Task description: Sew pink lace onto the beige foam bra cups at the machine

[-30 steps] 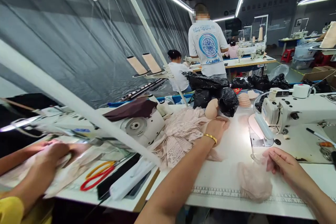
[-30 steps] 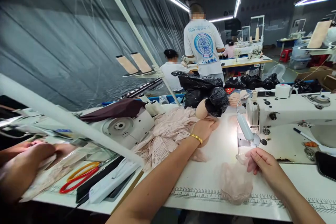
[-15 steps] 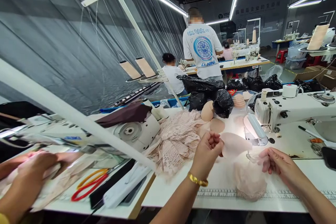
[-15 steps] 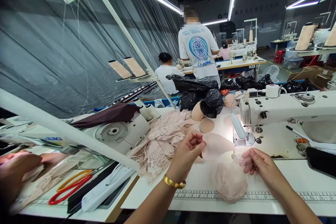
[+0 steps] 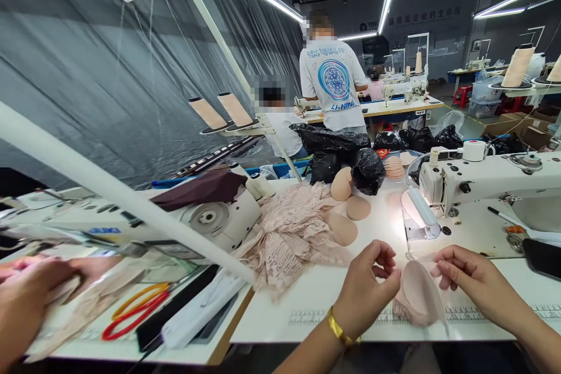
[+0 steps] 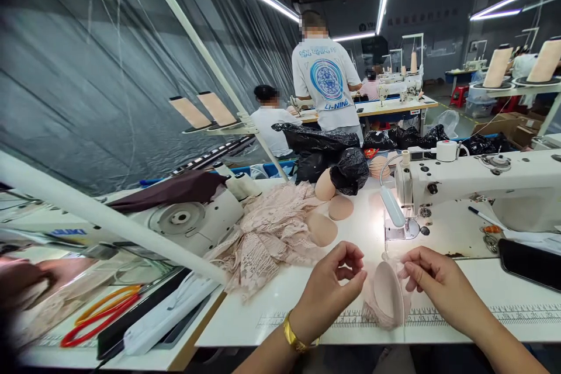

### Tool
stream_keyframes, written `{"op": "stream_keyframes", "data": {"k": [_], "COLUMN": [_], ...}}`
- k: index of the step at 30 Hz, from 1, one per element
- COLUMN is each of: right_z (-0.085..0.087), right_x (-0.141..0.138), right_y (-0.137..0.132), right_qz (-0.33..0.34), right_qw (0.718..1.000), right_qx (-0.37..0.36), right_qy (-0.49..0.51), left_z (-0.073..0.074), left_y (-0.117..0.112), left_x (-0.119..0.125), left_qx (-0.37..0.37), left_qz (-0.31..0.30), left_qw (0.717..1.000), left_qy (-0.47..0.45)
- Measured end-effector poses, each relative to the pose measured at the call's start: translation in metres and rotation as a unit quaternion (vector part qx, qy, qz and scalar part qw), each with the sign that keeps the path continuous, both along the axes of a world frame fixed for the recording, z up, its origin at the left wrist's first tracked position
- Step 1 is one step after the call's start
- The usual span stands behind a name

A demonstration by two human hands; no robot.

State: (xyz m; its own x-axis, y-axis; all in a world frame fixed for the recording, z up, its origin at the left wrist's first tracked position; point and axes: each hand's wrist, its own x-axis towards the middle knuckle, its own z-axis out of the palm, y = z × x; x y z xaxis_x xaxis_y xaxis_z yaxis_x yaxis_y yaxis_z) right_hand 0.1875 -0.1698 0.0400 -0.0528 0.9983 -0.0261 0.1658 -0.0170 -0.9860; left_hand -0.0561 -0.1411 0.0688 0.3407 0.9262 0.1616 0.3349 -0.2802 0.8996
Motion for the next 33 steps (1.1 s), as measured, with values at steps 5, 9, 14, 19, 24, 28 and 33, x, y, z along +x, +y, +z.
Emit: {"op": "stream_keyframes", "data": {"k": [5, 9, 14, 19, 24, 28, 33], "right_z": [-0.026, -0.042, -0.039, -0.033, -0.022, -0.01, 0.009], "right_x": [0.0, 0.0, 0.004, 0.008, 0.007, 0.004, 0.001], "right_y": [0.01, 0.009, 0.008, 0.007, -0.004, -0.012, -0.007], "right_qz": [-0.01, -0.017, -0.031, -0.048, -0.032, 0.019, 0.016], "right_qw": [1.0, 0.999, 0.999, 0.998, 0.999, 0.993, 0.954], "right_qx": [0.0, -0.014, -0.017, -0.015, -0.004, 0.054, 0.24], "right_qy": [0.009, 0.029, 0.035, 0.037, 0.001, -0.099, -0.181], "left_z": [-0.018, -0.031, -0.026, -0.007, -0.007, -0.008, 0.009], "left_y": [-0.004, 0.014, 0.035, 0.043, 0.041, 0.044, 0.063], "left_x": [0.018, 0.035, 0.029, 0.016, 0.025, 0.033, 0.027], "left_qx": [0.288, 0.261, 0.153, -0.017, -0.097, -0.025, -0.145], "left_qz": [-0.164, -0.237, -0.221, -0.179, -0.147, -0.181, -0.333], "left_qw": [0.933, 0.901, 0.945, 0.982, 0.981, 0.981, 0.929], "left_qy": [0.143, 0.252, 0.188, 0.063, 0.082, 0.071, 0.071]}}
